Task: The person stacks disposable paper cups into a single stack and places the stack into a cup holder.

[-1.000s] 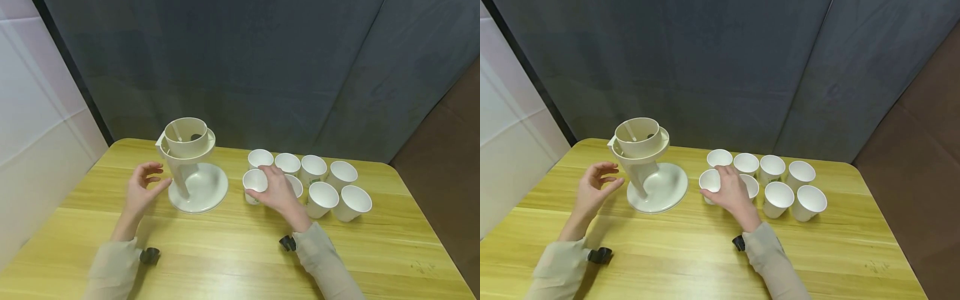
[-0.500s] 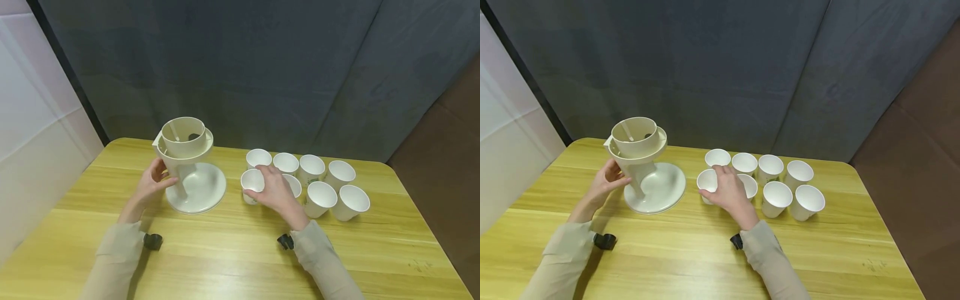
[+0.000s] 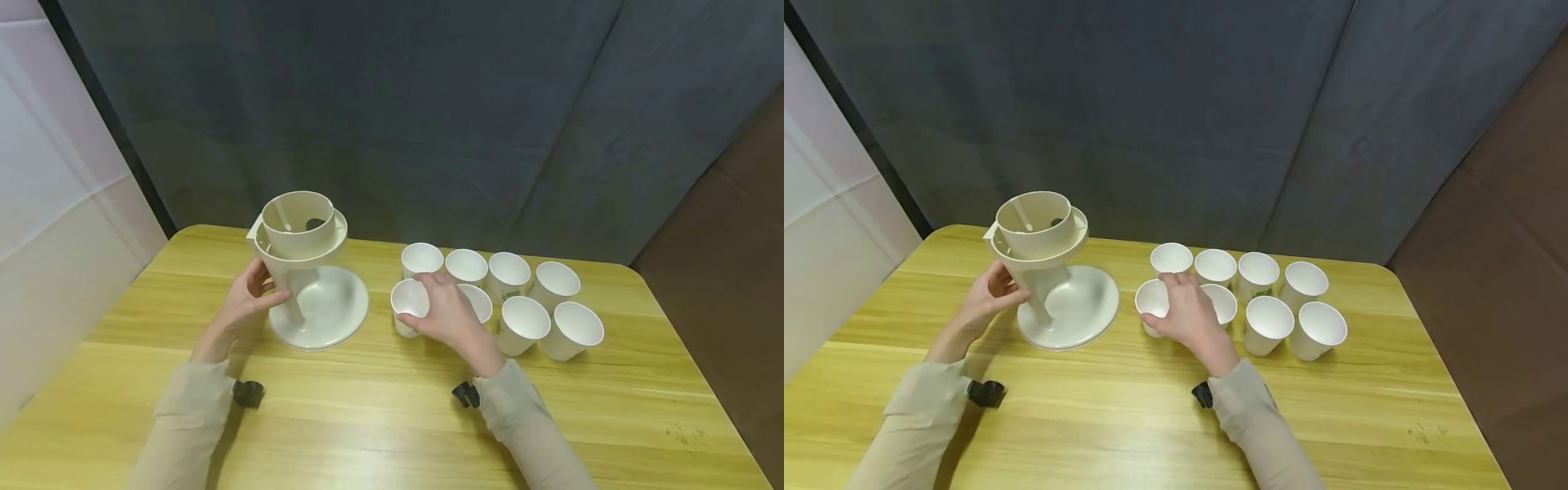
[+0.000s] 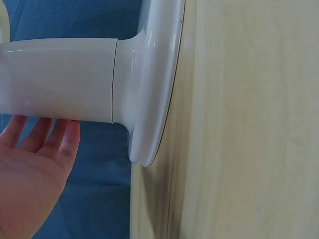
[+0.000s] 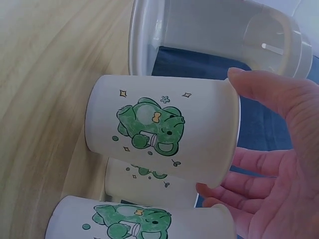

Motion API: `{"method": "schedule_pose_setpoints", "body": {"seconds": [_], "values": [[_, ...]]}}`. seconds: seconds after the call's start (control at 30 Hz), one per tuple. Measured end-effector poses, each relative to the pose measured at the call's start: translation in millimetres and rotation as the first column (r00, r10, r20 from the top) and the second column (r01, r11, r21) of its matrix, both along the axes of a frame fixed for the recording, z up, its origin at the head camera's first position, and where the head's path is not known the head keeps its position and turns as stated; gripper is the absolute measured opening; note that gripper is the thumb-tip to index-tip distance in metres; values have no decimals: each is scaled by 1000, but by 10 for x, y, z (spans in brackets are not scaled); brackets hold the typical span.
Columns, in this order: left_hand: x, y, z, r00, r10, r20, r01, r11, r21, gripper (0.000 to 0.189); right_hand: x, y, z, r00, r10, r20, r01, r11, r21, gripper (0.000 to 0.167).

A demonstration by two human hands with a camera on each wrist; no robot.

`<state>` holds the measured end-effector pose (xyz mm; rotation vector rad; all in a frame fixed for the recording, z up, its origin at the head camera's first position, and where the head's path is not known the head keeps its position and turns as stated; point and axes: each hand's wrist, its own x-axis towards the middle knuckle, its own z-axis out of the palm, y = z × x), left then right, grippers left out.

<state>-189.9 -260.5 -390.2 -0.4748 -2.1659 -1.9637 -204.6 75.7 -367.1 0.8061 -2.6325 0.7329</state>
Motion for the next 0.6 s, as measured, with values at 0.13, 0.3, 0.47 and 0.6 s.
{"method": "schedule_pose_setpoints", "body": {"seconds": [0.13, 0.3, 0.47, 0.6], "values": [[18, -13, 0, 1000, -2, -11, 2, 1000, -8, 70, 28, 4, 9, 1000, 15, 5, -15, 1000, 4, 58], [49, -5, -5, 1000, -1, -23, 1, 1000, -13, 70, 78, 13, 30, 999, 33, 30, -34, 999, 11, 59], [99, 9, -2, 1000, 13, -26, -14, 999, -33, 70, 137, 23, 44, 997, 32, 65, -34, 999, 36, 60], [139, 17, 0, 1000, 18, -23, -19, 999, -43, 71, 191, 37, 51, 996, 26, 83, -31, 997, 64, 62]]}}
